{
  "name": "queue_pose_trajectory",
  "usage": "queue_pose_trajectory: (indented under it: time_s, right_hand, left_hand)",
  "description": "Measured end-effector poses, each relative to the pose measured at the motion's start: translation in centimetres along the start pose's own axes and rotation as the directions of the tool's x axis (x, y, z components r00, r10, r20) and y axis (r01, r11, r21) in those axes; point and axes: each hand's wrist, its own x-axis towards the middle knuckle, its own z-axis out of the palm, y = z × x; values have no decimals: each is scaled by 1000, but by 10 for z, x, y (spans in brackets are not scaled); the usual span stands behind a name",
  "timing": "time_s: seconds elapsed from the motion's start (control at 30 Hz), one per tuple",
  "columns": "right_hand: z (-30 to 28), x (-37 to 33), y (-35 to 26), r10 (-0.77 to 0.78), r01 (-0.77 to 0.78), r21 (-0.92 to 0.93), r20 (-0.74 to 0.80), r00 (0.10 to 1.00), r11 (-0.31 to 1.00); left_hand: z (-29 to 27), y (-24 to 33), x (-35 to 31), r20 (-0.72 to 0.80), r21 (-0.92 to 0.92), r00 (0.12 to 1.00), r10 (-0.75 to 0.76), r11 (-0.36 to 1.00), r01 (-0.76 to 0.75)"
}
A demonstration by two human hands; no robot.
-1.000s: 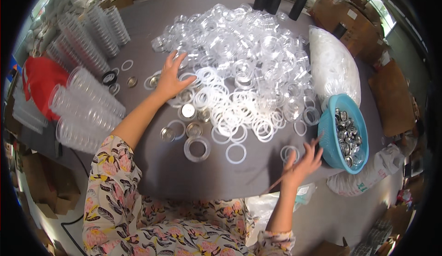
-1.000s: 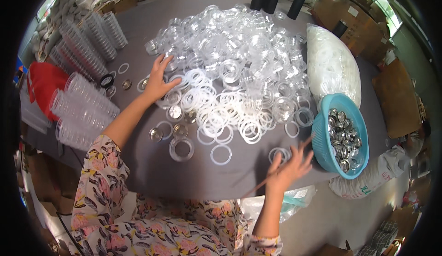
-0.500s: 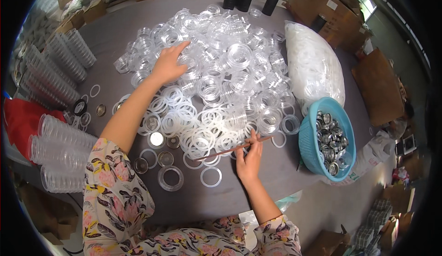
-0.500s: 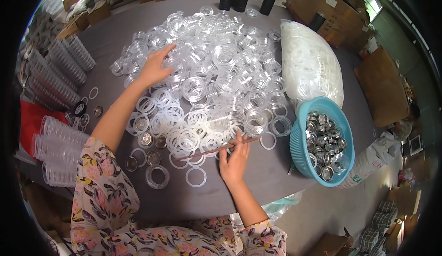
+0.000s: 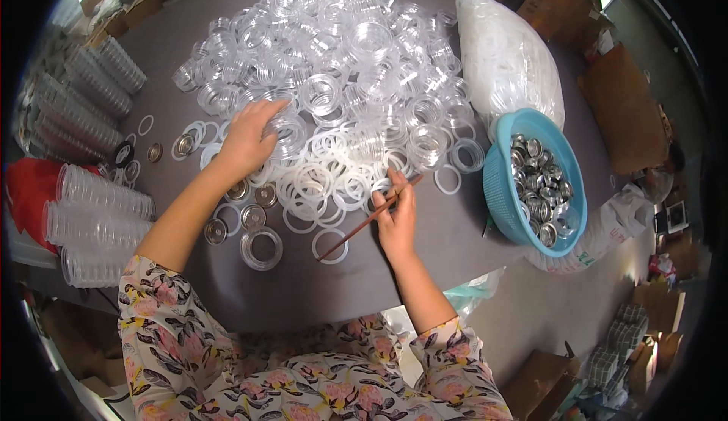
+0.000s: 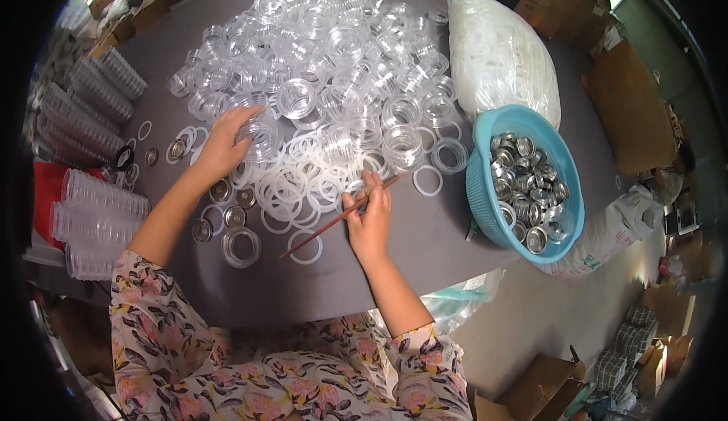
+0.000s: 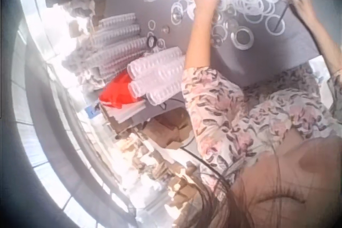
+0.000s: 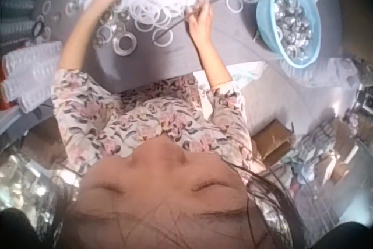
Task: The person uses a thin wooden stick to press white plastic rings into the rims of clear plastic cups. They handle the cups and rings one at a time, stacking the assembled cups into a vertical column on the table. The workspace is cluttered with piles of loose rings and stacks of cups.
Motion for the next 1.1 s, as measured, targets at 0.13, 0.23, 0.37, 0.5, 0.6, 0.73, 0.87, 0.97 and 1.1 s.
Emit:
queue_pose_trajectory:
  time_s: [0.13,0.23,0.37,0.5,0.6,0.73,0.87,0.97,1.1]
  right_hand:
    - [1,-4,3,-12,16,61,-61,998,998]
    - [-7,-15,-2,-33,38,39,-116,993,999]
    - [-15,-43,-16,19,0,117,-157,987,993]
    - [-24,-76,-34,26,10,252,-139,990,968]
    - [-28,-97,-39,19,17,248,-144,989,969]
    - [-29,-110,-39,-38,65,194,-138,990,979]
    - [-13,-112,-38,32,-5,379,-64,997,926]
    - [-16,-115,-38,110,-71,387,-80,991,919]
    - [-19,-116,-41,50,-44,193,-23,999,980]
  left_hand:
    - [-17,31,-9,-228,224,963,145,970,-93]
    - [-21,47,-20,-213,-56,975,69,995,-83]
    - [11,98,-60,358,-633,909,-213,661,404]
    - [45,130,-97,596,-556,803,-29,706,439]
    - [51,134,-103,245,-326,969,33,944,50]
    - [27,115,-100,429,-479,901,-63,830,285]
    - [41,90,-131,256,-182,906,336,937,-297]
    - [64,92,-137,-40,-79,857,514,853,-515]
    - [60,95,-152,30,80,878,478,874,-479]
